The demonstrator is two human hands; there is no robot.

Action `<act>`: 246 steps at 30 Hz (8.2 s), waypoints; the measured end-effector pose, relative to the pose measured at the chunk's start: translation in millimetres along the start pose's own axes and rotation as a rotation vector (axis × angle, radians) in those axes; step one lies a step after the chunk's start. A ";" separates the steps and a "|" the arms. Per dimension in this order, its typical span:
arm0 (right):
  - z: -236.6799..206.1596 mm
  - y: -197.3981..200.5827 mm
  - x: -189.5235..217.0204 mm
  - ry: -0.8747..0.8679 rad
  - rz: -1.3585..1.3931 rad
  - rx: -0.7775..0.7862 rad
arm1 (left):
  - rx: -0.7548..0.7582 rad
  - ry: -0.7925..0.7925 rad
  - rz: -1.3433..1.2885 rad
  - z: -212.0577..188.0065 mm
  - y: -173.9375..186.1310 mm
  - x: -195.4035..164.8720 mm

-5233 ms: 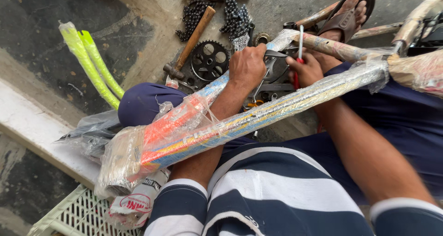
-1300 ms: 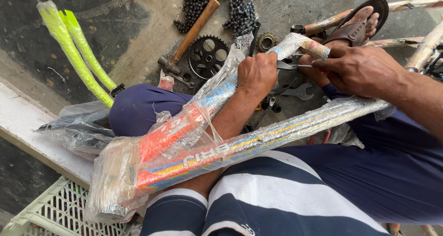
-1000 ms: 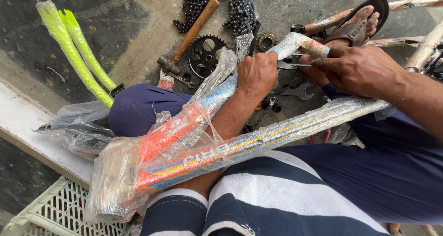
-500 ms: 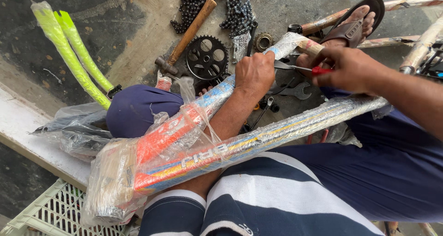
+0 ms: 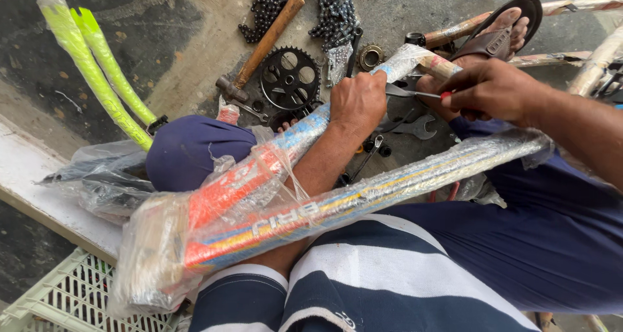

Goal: The person uses a screwdriver to cut and remove plastic wrapping from a bicycle frame. They then peel off the remaining plastic by hand to reveal the frame underneath.

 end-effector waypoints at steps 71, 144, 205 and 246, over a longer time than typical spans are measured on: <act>-14.5 1.0 10.0 0.529 -1.198 -0.239 | -0.038 -0.022 0.038 -3.0 -10.4 4.1; -11.5 -3.1 23.0 0.231 -0.559 -0.108 | -0.042 -0.020 -0.017 -2.0 -15.2 2.1; -31.5 -27.6 32.5 0.693 -1.313 -0.256 | -0.042 -0.023 -0.021 -4.6 -17.4 3.5; 7.2 8.5 22.3 0.671 -0.829 -0.075 | 0.007 -0.009 -0.047 -7.0 -17.6 7.7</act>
Point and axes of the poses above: each hand's wrist, its own z-axis towards the middle knuckle, its own y-axis out of the back of the hand, x = y × z, the point moved 2 cm from there along z, towards the middle knuckle, and after that the axes turned 15 degrees about z, right-handed, at the moved point
